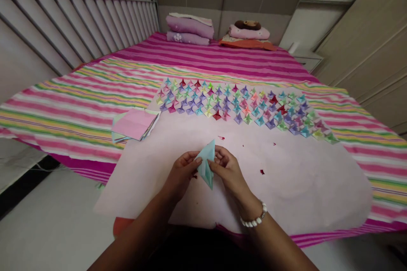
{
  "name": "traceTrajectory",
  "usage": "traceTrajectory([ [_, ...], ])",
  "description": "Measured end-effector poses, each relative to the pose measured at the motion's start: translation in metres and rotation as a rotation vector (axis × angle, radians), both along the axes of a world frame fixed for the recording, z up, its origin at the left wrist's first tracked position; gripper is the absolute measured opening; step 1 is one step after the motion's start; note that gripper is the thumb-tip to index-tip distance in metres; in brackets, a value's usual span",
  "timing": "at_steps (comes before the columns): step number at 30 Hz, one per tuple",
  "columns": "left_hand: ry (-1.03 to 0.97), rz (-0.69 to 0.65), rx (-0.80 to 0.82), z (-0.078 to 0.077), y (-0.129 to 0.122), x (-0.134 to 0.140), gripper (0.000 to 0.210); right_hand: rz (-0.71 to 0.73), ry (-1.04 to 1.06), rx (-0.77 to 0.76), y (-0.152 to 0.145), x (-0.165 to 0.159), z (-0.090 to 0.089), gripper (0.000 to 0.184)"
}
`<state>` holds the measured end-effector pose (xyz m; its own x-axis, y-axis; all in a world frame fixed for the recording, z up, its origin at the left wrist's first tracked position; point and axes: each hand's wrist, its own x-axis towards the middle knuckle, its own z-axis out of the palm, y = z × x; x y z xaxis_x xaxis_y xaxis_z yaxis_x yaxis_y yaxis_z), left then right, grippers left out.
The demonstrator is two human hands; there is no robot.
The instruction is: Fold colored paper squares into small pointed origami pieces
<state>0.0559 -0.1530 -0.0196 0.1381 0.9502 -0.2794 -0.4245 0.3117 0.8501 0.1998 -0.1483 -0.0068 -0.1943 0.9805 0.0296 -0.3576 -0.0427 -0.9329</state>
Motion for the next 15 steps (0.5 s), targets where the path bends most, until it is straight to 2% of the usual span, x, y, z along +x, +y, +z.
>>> traceTrajectory([
  [5, 0.285, 0.073, 0.099, 0.0024, -0.001, 0.0008, 0.031, -0.053, -0.155, 0.015, -0.0013, -0.003, -0.0027, 0.016],
  [9, 0.392, 0.068, 0.157, 0.0056, -0.0036, 0.0033, 0.036, -0.101, -0.284, 0.064, -0.0052, -0.0074, -0.0054, 0.008],
  [15, 0.553, 0.052, 0.21, 0.0098, -0.0099, 0.0083, 0.059, -0.235, -0.574, 0.296, -0.0061, -0.0084, -0.0052, 0.009],
])
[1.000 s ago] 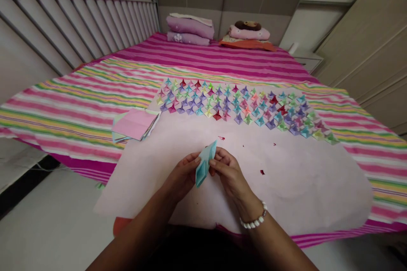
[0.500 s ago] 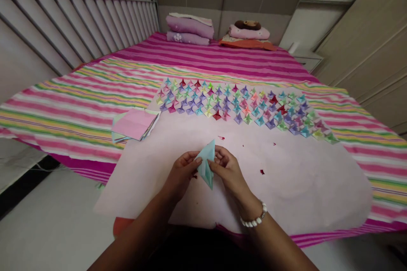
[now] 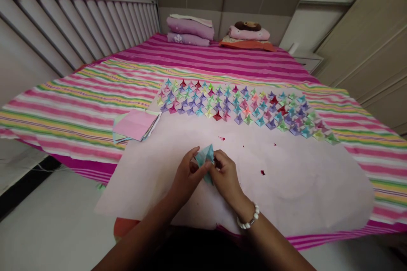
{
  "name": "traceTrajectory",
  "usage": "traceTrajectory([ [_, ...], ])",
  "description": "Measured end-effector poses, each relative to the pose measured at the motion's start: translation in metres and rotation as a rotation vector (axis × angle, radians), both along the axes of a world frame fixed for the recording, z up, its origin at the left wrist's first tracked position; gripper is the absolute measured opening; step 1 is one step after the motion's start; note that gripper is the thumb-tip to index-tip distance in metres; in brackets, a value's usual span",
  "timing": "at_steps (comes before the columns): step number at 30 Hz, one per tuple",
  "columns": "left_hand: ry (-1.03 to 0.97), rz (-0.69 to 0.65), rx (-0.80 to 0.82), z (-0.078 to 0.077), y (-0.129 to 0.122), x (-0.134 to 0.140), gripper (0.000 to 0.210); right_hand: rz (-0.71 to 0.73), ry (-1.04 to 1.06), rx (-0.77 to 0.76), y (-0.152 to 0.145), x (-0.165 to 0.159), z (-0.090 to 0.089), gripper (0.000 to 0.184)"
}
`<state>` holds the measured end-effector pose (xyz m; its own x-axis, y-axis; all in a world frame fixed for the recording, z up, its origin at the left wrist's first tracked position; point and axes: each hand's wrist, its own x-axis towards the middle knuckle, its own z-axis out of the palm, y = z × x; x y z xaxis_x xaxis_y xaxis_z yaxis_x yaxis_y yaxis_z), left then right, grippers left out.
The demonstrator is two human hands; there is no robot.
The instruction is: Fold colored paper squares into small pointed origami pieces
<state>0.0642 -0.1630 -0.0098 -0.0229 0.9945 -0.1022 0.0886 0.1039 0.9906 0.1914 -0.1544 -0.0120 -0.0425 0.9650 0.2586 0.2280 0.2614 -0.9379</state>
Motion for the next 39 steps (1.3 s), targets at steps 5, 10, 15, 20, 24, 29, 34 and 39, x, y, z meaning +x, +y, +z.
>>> traceTrajectory([
  [5, 0.109, 0.051, 0.093, 0.002, -0.002, -0.001, 0.051, 0.011, -0.054, 0.049, 0.001, 0.001, 0.003, 0.025],
  [10, 0.046, 0.042, 0.02, 0.002, 0.0, -0.005, 0.049, 0.005, -0.002, 0.025, 0.001, 0.003, -0.003, 0.032],
  [15, -0.061, 0.015, -0.061, 0.004, 0.005, -0.007, 0.051, 0.023, 0.087, 0.016, 0.003, 0.005, -0.011, 0.03],
  [20, -0.19, -0.051, -0.116, 0.007, 0.007, -0.011, 0.038, 0.032, 0.253, -0.026, 0.005, 0.006, -0.012, 0.022],
  [24, -0.275, -0.094, -0.197, 0.005, 0.009, -0.016, 0.028, 0.053, 0.292, -0.058, 0.005, 0.01, -0.006, 0.015],
  [29, -0.456, -0.177, -0.274, 0.004, 0.01, -0.018, 0.015, 0.223, 0.4, -0.205, 0.003, 0.017, -0.004, 0.016],
  [34, -0.646, -0.177, -0.323, 0.007, 0.012, -0.017, 0.028, 0.289, 0.549, -0.292, 0.004, 0.02, -0.012, 0.044],
  [39, -0.77, -0.278, -0.339, 0.005, 0.009, -0.017, 0.045, 0.137, 0.464, -0.319, 0.009, 0.017, -0.01, 0.029],
])
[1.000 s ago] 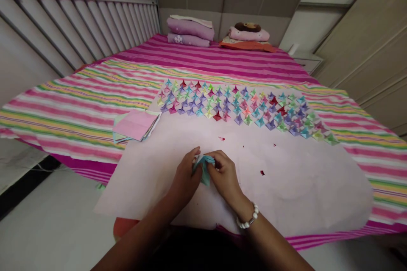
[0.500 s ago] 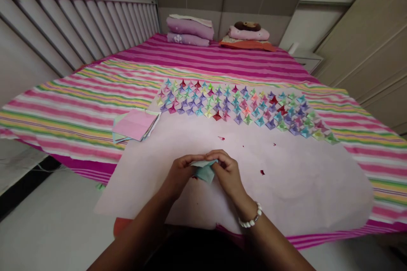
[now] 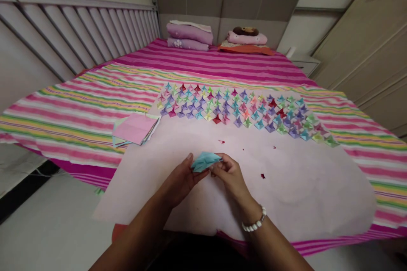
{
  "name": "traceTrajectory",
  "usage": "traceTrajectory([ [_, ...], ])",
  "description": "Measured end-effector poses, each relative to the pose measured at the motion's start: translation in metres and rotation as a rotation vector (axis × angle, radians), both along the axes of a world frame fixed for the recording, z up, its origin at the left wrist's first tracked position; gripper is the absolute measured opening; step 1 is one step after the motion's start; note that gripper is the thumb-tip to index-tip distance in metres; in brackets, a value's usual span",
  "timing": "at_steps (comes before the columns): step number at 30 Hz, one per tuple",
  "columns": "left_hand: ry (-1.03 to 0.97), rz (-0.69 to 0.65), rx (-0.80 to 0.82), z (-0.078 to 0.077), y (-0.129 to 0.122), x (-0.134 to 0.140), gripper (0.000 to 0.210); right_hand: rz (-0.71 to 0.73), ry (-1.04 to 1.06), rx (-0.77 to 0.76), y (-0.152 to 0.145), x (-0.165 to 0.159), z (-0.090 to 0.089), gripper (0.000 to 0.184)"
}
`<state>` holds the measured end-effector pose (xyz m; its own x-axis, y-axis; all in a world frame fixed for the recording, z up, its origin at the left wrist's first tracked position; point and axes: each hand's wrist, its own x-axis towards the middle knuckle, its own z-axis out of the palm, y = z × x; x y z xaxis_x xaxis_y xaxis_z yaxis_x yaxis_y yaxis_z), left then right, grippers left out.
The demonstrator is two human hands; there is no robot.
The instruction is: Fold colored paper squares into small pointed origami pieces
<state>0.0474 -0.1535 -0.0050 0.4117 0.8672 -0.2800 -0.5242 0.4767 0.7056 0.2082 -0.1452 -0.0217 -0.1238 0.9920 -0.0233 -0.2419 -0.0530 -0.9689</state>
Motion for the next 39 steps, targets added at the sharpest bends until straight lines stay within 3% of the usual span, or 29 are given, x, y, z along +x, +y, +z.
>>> traceTrajectory([
  [4, 0.172, -0.06, 0.176, 0.002, -0.005, 0.0, 0.038, -0.064, -0.049, -0.016, 0.002, 0.001, 0.003, 0.023],
  [10, 0.563, 0.151, 0.224, 0.007, -0.004, 0.001, 0.021, -0.007, -0.015, -0.061, -0.002, -0.003, 0.001, 0.027],
  [14, 0.5, 0.213, 0.208, 0.006, -0.004, 0.002, 0.021, 0.052, 0.065, -0.08, -0.004, -0.01, -0.002, 0.024],
  [21, 0.542, 0.143, 0.263, 0.012, -0.002, -0.003, 0.022, 0.163, -0.024, -0.059, -0.009, -0.014, -0.002, 0.025],
  [27, 0.534, 0.356, 0.26, 0.015, 0.007, -0.014, 0.02, 0.163, -0.073, -0.06, -0.011, -0.013, 0.001, 0.023],
  [29, 0.485, 0.387, 0.27, 0.013, 0.008, -0.016, 0.032, 0.119, -0.091, -0.064, -0.011, -0.012, -0.001, 0.025],
  [32, 0.414, 0.348, 0.295, 0.01, 0.005, -0.015, 0.06, 0.068, -0.091, -0.059, -0.011, -0.012, -0.003, 0.024],
  [35, 0.397, 0.237, 0.319, 0.009, 0.0, -0.011, 0.073, 0.065, -0.098, -0.052, -0.01, -0.012, -0.003, 0.026],
  [39, 0.542, 0.07, 0.332, 0.009, -0.003, -0.008, 0.033, 0.116, -0.136, -0.034, -0.012, -0.014, -0.001, 0.03],
])
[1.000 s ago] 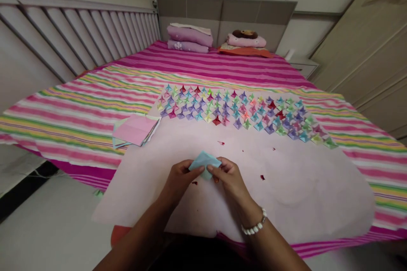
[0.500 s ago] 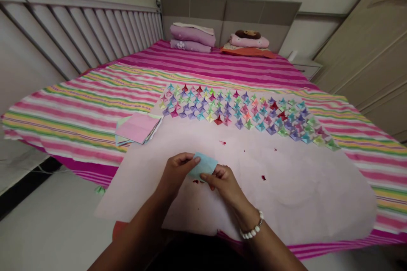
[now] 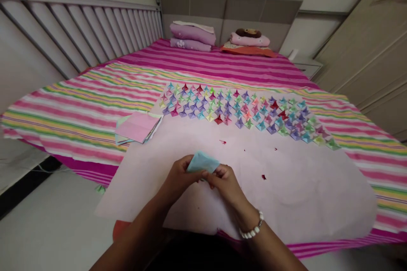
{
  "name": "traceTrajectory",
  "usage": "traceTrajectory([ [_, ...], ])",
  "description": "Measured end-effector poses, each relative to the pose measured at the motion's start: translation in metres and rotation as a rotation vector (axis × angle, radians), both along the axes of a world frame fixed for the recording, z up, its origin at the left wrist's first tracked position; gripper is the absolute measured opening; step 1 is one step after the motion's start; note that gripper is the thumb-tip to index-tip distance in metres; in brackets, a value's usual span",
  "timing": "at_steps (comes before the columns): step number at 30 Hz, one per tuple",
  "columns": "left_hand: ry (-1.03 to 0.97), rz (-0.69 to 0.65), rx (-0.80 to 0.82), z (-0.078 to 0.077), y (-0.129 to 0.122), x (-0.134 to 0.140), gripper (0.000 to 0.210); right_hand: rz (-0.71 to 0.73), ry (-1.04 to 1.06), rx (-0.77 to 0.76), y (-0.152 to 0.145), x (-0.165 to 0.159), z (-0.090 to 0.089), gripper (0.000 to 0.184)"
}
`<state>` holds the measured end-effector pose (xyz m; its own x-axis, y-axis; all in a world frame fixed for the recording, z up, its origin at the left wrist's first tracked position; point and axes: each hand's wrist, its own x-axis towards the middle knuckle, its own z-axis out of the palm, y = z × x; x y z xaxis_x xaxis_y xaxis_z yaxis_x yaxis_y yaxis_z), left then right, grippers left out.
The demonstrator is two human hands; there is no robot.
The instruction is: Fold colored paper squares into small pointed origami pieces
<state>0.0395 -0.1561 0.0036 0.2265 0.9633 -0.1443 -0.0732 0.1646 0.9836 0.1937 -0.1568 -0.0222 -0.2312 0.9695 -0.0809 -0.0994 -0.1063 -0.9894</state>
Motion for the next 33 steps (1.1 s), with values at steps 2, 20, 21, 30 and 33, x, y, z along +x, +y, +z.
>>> traceTrajectory([
  [2, 0.064, 0.005, 0.001, 0.001, 0.0, 0.0, 0.02, 0.029, 0.008, 0.017, -0.001, -0.001, 0.001, 0.029],
  [20, 0.145, 0.111, 0.131, 0.007, 0.003, 0.002, 0.022, -0.132, 0.228, 0.022, 0.008, 0.007, 0.004, 0.019],
  [21, 0.154, 0.13, 0.155, 0.007, 0.003, 0.002, 0.021, -0.112, 0.227, 0.014, 0.007, 0.007, 0.003, 0.019],
  [30, 0.369, 0.299, 0.654, 0.004, 0.0, -0.004, 0.045, -0.1, 0.207, 0.028, 0.004, 0.007, 0.006, 0.015],
  [33, 0.365, 0.249, 0.695, 0.0, 0.001, -0.008, 0.041, -0.095, 0.215, 0.025, 0.004, 0.006, 0.006, 0.015],
])
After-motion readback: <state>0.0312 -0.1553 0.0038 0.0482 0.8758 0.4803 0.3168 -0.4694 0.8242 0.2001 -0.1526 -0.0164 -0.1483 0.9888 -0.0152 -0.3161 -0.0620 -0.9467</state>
